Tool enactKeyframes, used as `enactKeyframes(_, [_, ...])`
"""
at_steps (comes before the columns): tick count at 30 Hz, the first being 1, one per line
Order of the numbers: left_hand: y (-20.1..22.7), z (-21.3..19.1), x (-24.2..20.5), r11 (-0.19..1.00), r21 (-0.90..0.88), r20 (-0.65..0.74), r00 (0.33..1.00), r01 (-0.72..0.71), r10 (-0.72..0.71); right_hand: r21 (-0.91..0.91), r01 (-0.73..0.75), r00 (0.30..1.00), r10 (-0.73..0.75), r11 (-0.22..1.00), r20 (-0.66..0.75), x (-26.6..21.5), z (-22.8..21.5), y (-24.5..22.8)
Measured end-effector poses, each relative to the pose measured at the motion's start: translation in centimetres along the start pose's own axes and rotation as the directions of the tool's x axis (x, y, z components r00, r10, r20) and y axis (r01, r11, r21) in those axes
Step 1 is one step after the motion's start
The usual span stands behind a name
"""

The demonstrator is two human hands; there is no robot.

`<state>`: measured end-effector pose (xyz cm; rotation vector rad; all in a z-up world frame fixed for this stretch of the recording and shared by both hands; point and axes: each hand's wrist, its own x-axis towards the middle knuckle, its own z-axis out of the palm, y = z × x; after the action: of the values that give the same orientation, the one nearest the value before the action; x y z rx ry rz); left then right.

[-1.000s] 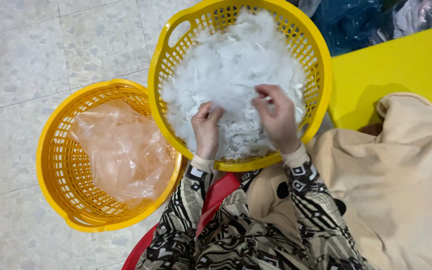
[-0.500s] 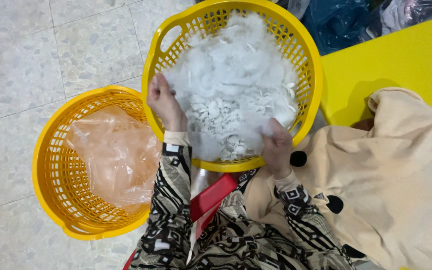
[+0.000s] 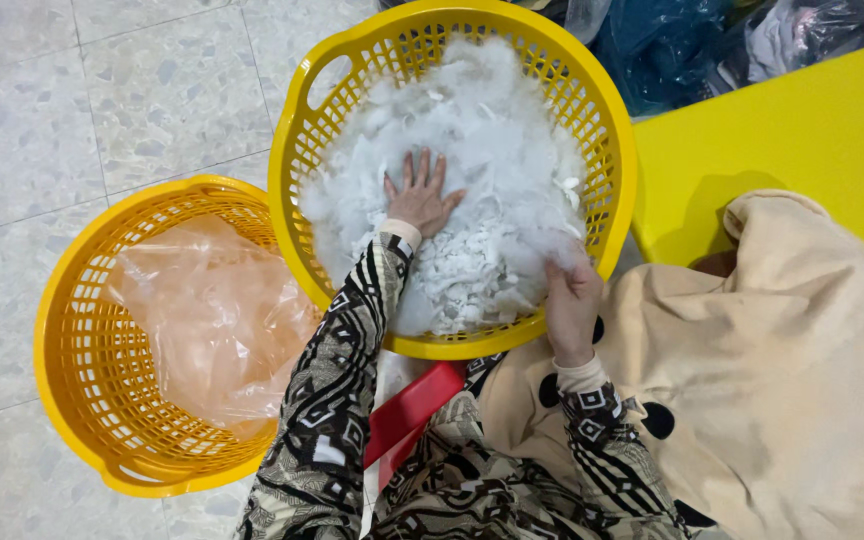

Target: The person repeatedly takes handfuls of white fluffy material from a yellow basket and pushes it into the opening of a beige polka-dotted fabric item. The person occasionally adjusts the fabric item to make room for more stuffing.

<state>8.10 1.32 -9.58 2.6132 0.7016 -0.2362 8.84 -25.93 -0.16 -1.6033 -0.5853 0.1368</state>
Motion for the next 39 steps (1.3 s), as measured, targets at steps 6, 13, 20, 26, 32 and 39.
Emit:
enactKeyframes(6, [0.5,-4.8,-4.6,0.989,-0.124,-0.244,0.968,-0.084,0.051,0.009,-0.041,0.999,0.041,0.999,-0.022,1.0,1.4,-0.3])
enactKeyframes(13, [5.3,-2.3,-17.3,0.393,-0.84,-0.374,0.924,-0.375,0.082,-0.253,0.282,0.956,-0.247,0.926,0.161,0.6,6.3,-2.7])
enactKeyframes(20, [3.8,-2.0,-17.0,-0.018,-0.936,-0.351,0.934,-0.353,-0.064,-0.12,0.029,0.96,0.006,0.992,0.28,-0.1,6.0,-5.1])
enactKeyframes(26, [4.6,-4.4,-18.6,0.299,-0.837,-0.48,0.877,-0.457,-0.002,0.037,0.36,0.832,-0.339,0.932,0.44,2.0,7.1,-3.2])
enactKeyframes(32, [4.8,-8.0,-21.0,0.487,-0.834,-0.259,0.963,-0.259,0.07,0.582,-0.131,0.984,0.032,0.802,0.177,6.5,7.7,-2.8])
enactKeyframes(39, [3.1,-9.1,-22.3,0.676,-0.608,-0.392,0.898,-0.417,0.201,0.247,0.461,0.88,-0.404,0.852,-0.251,18.3,3.2,-8.1])
